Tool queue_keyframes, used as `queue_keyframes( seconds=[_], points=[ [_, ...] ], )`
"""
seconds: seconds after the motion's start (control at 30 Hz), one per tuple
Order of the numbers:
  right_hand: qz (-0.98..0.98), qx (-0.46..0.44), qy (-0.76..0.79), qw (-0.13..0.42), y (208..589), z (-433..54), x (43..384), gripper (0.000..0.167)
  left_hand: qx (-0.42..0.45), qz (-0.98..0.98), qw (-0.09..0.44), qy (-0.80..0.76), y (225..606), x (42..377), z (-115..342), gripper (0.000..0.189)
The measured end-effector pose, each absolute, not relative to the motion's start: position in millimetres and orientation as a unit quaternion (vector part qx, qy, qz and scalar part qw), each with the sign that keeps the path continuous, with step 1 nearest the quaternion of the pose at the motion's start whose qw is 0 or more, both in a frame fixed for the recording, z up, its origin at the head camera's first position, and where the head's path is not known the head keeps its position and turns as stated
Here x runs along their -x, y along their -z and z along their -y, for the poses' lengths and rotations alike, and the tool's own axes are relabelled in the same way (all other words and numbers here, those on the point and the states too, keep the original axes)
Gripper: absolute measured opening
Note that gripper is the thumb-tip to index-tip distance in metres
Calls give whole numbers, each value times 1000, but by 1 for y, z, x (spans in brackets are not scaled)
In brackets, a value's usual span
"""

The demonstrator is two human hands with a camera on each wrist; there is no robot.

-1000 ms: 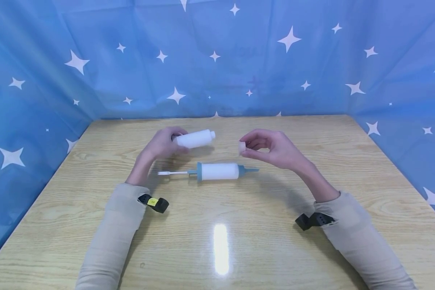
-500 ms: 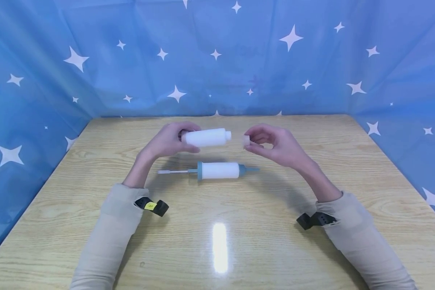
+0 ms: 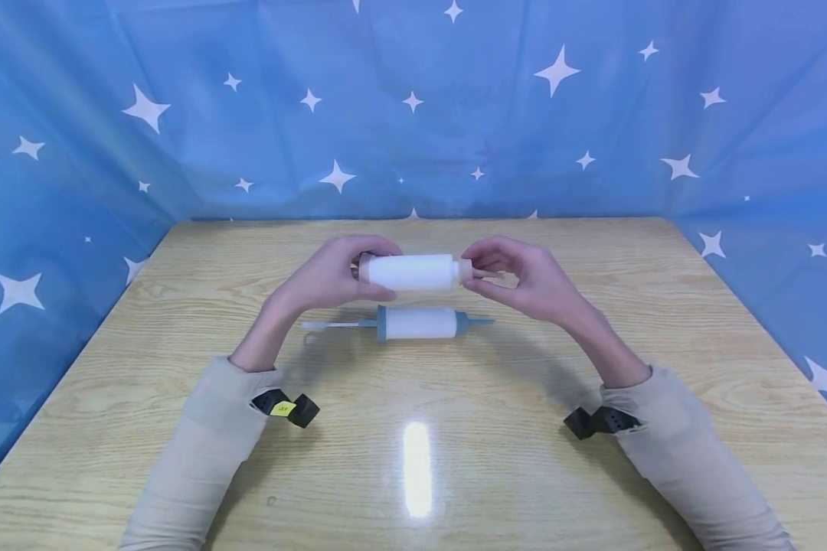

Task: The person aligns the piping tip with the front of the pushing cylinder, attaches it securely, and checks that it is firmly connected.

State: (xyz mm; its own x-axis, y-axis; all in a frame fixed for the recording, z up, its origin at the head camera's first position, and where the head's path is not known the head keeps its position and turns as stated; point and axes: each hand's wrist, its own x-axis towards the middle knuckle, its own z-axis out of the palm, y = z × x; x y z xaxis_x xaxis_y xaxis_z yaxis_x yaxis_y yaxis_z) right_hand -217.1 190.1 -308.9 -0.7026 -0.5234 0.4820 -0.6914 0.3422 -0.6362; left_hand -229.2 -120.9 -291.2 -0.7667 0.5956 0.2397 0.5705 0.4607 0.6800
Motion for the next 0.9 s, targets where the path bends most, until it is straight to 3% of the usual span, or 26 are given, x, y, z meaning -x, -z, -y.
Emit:
queue_keyframes(
  seconds=[0.6,0.9],
  points=[
    [782,-381,-489,71,304,-193,214,36,-339,-843,23,-418,294,230,119,51],
    [803,-333,-491,57,305,-196,213,27,-343,-844,-7,-413,292,225,112,51]
  ],
)
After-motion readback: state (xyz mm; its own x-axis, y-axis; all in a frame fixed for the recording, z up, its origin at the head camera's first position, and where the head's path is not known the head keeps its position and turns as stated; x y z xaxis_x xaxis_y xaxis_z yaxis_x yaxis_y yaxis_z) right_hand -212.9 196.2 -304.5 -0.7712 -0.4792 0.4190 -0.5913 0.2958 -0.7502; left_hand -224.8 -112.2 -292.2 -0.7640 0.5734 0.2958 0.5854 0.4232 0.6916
